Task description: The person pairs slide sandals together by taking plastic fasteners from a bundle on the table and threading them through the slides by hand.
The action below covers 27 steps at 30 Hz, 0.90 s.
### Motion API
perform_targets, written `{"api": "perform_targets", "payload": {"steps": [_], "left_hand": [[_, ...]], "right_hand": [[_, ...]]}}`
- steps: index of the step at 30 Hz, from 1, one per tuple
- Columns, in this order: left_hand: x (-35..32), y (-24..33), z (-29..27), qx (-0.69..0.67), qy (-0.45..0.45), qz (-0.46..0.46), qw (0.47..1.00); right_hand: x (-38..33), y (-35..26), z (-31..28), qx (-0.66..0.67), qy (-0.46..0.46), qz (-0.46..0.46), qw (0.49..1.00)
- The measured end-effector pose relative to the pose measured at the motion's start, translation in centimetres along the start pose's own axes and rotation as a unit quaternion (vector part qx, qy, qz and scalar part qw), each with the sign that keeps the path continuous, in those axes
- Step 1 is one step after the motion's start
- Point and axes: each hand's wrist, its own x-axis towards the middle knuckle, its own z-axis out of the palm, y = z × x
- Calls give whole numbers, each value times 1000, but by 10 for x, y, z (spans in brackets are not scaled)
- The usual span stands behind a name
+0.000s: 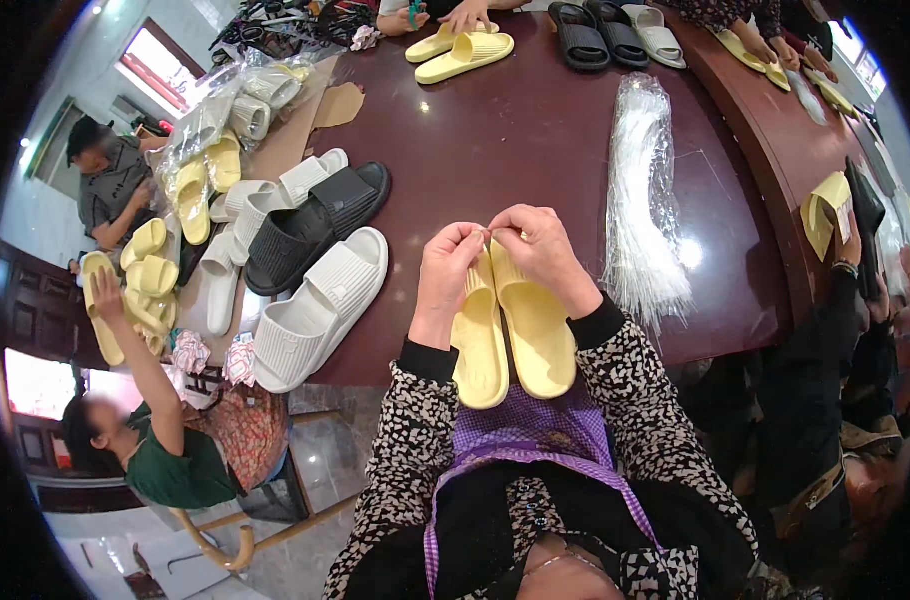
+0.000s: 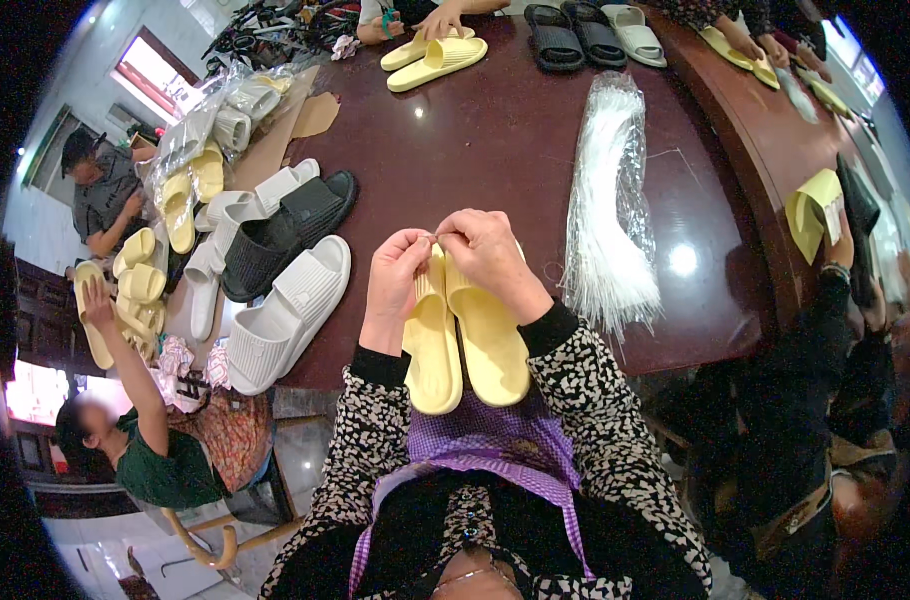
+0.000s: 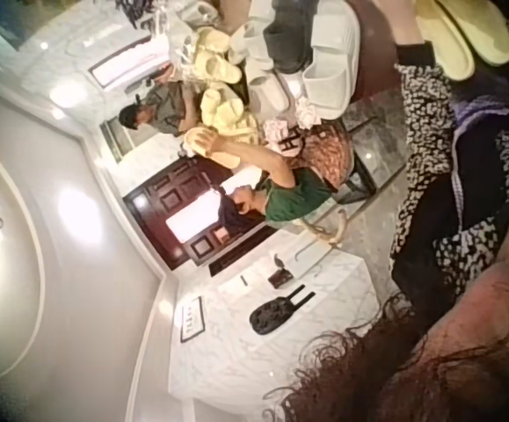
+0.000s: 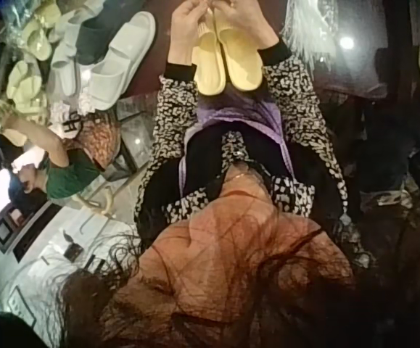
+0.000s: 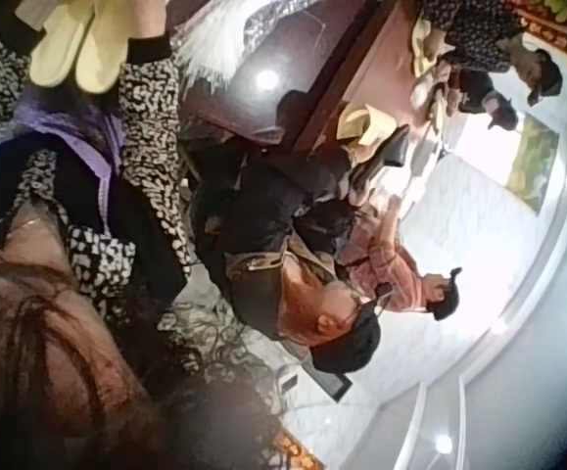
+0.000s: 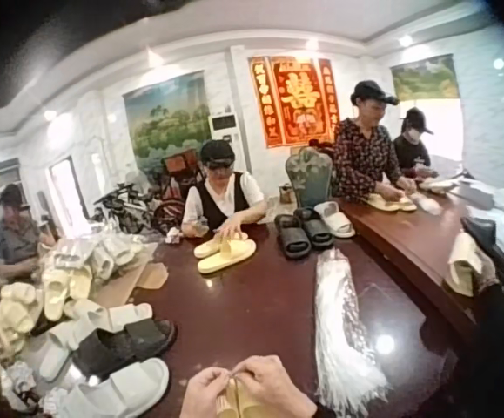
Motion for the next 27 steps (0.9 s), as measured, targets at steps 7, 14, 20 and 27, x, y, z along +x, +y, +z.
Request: {"api": "perform_targets", "payload": {"steps": [7,14,20,27], "left_hand": [[10,5,2,27,49,65,996],[-19,18,-30,202,177,143,953],[-67,8,-126,493,305,279,765],[-124,41,-180,672,381,337,539]], "right_hand": [[13,8,1,-67,129,-85,986],[-37,-4,-18,-46,84,-58,994],[-59,12,12,-108,-119,25,987],[-49,7,24,-174,-113,59,977]]}}
